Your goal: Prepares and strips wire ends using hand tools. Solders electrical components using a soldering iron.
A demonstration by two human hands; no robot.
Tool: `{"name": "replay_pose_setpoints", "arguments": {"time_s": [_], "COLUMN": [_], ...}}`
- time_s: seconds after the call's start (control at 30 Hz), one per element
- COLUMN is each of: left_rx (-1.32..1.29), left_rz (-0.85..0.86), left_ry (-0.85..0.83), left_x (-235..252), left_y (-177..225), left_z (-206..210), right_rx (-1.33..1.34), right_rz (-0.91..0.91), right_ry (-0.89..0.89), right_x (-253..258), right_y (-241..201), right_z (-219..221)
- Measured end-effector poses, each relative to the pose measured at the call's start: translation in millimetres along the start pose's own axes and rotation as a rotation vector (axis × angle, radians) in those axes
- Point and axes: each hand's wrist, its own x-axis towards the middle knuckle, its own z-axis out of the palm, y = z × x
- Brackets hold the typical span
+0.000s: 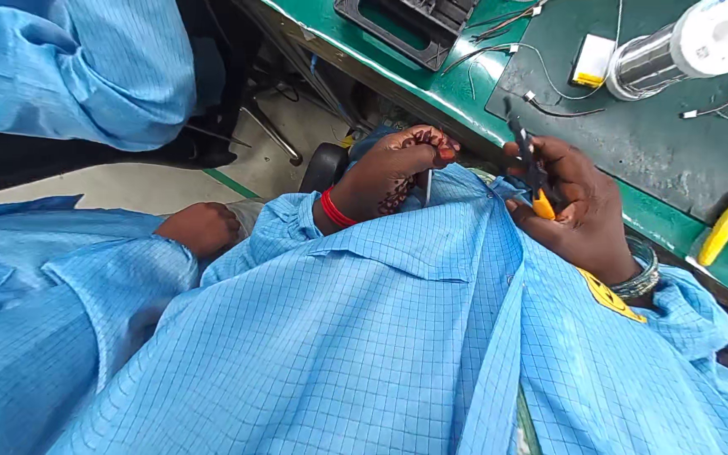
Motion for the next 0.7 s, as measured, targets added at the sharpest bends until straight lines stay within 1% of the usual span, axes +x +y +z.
{"name": "replay_pose_setpoints", "arguments": {"time_s": [0.07, 0.13, 0.23, 0.33, 0.47, 0.7], "left_rx": [-0.022, -0.050, -0.037, -0.001, -0.052, -0.118], "left_rz": [0.044, 0.131, 0.245, 0.304, 0.321, 0.330], "left_ry": [0.023, 0.018, 0.037, 0.035, 0.059, 0.098], "left_x": [0.0, 0.6, 0.3, 0.9, 1.0, 2.1], "left_y": [1.1, 0.6, 0.3, -0.1, -2.1, -7.6], "left_z": [3.1, 4.8, 8.9, 9.0, 9.9, 13.2], "right_rx": [-0.119, -0.207, -0.294, -0.357, -0.403, -0.470], "right_rz": [-0.091, -0.144, -0.165, -0.177, -0.210, -0.231], "right_ry": [0.000, 0.017, 0.048, 0.090, 0.144, 0.136], "right_x": [1.5, 3.0, 2.3, 2.1, 4.3, 6.4], "right_y": [3.0, 5.6, 7.2, 7.4, 6.2, 1.6], "right_z": [1.5, 2.1, 3.1, 5.5, 7.6, 9.2]}}
